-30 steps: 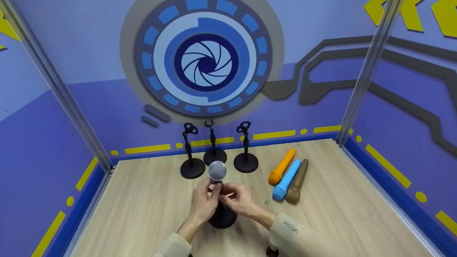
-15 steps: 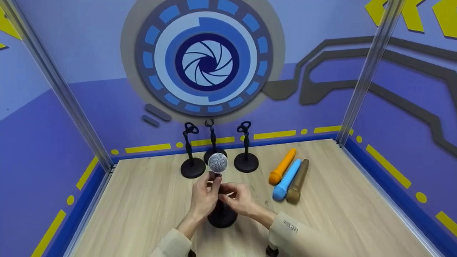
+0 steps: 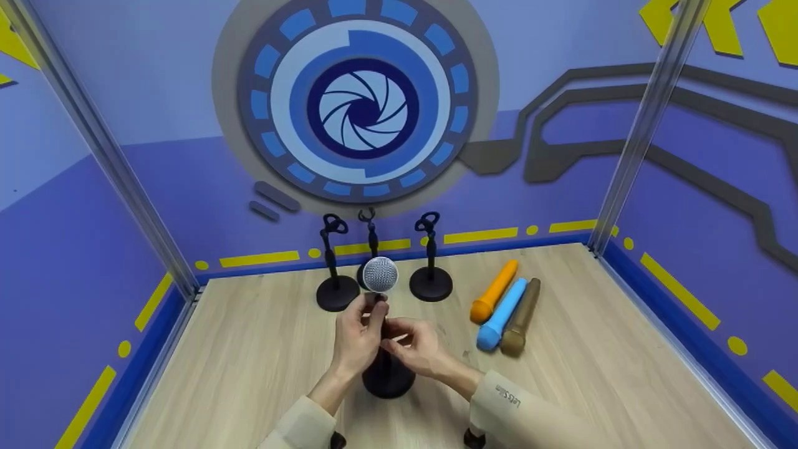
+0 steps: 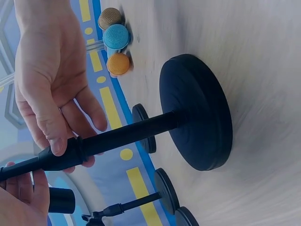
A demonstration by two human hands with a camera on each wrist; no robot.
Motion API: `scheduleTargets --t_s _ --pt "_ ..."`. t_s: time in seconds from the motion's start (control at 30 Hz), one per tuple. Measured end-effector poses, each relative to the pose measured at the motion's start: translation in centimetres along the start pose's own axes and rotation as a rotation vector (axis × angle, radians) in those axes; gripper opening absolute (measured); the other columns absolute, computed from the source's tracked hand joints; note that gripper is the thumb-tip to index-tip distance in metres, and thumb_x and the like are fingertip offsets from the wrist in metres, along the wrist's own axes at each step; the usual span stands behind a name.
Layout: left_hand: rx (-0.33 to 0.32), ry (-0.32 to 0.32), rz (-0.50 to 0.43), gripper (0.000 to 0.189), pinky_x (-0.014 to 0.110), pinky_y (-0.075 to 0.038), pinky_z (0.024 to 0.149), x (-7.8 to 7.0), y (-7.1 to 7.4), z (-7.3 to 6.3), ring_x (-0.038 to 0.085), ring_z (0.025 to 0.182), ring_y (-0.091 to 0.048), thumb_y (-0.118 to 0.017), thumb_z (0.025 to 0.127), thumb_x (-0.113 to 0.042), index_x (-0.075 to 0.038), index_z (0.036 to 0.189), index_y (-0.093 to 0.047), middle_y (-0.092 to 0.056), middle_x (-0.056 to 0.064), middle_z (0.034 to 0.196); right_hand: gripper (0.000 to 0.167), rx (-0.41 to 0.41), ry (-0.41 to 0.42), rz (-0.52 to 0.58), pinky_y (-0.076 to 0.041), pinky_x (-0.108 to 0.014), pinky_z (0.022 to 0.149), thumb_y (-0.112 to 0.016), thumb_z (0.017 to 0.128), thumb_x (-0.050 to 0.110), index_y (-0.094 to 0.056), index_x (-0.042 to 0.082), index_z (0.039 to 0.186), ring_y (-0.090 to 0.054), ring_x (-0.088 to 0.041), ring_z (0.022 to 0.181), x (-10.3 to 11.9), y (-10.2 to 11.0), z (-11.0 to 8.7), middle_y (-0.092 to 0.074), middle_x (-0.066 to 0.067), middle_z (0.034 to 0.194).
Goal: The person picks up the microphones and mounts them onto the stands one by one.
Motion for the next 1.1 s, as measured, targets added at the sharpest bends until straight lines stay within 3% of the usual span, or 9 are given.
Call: scheduleTargets --t_s 0.33,0.53,0.77,0.97,1.1 --pt "-0.009 0.011 0.000 0.009 0.025 -0.065 0.079 0.06 0.03 0.08 0.017 0.090 -0.077 -0.072 0.109 -0.010 -0.002 0.113 -0.075 -0.078 0.008 0.094 0.033 0.001 -0.017 0.031 -0.065 -0.028 0.087 -0.078 0.102 0.011 -0.079 0.012 0.134 -0.081 -0.022 0.107 0.03 -0.20 0.27 -0.085 -0.011 0.122" --pt "-0.004 -0.002 -0.002 0.011 0.026 -0.066 0.079 0.04 -0.08 0.14 0.027 0.090 -0.078 -0.071 0.109 -0.010 0.001 0.112 -0.074 -0.076 0.008 0.093 0.030 -0.023 -0.014 0.034 -0.064 -0.027 0.085 -0.080 0.100 0.011 -0.081 0.012 0.130 -0.081 -0.026 0.105 0.01 -0.13 0.35 -0.085 -0.011 0.119" --pt "-0.017 -0.016 0.003 0.004 0.027 -0.066 0.079 0.23 -0.01 0.11 0.008 0.088 -0.074 -0.072 0.108 -0.008 -0.006 0.110 -0.074 -0.076 0.007 0.093 0.031 -0.065 0.010 0.048 -0.063 -0.025 0.079 -0.083 0.097 0.009 -0.082 0.012 0.127 -0.083 -0.027 0.100 -0.09 -0.19 0.38 -0.087 -0.012 0.113" --pt "-0.016 -0.013 -0.013 0.011 0.026 -0.066 0.078 0.30 -0.07 0.27 0.005 0.087 -0.070 -0.072 0.109 -0.012 -0.001 0.108 -0.072 -0.074 0.007 0.091 0.030 -0.085 0.026 0.075 -0.063 -0.024 0.076 -0.084 0.096 0.007 -0.083 0.011 0.125 -0.083 -0.028 0.098 -0.07 -0.18 0.44 -0.087 -0.014 0.110" --pt "-0.011 0.005 -0.023 0.005 0.026 -0.065 0.078 0.35 -0.11 0.32 0.005 0.086 -0.070 -0.072 0.109 -0.010 -0.004 0.108 -0.072 -0.074 0.006 0.090 0.028 -0.091 0.034 0.069 -0.063 -0.024 0.075 -0.085 0.096 0.008 -0.083 0.011 0.124 -0.084 -0.029 0.096 -0.08 -0.06 0.49 -0.087 -0.013 0.110"
Point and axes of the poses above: each hand's wrist, its own z-axis towards the middle knuckle, its own y-axis out of the back of the hand, x = y × z, the point moved 6 cm from there along z, towards the middle knuckle
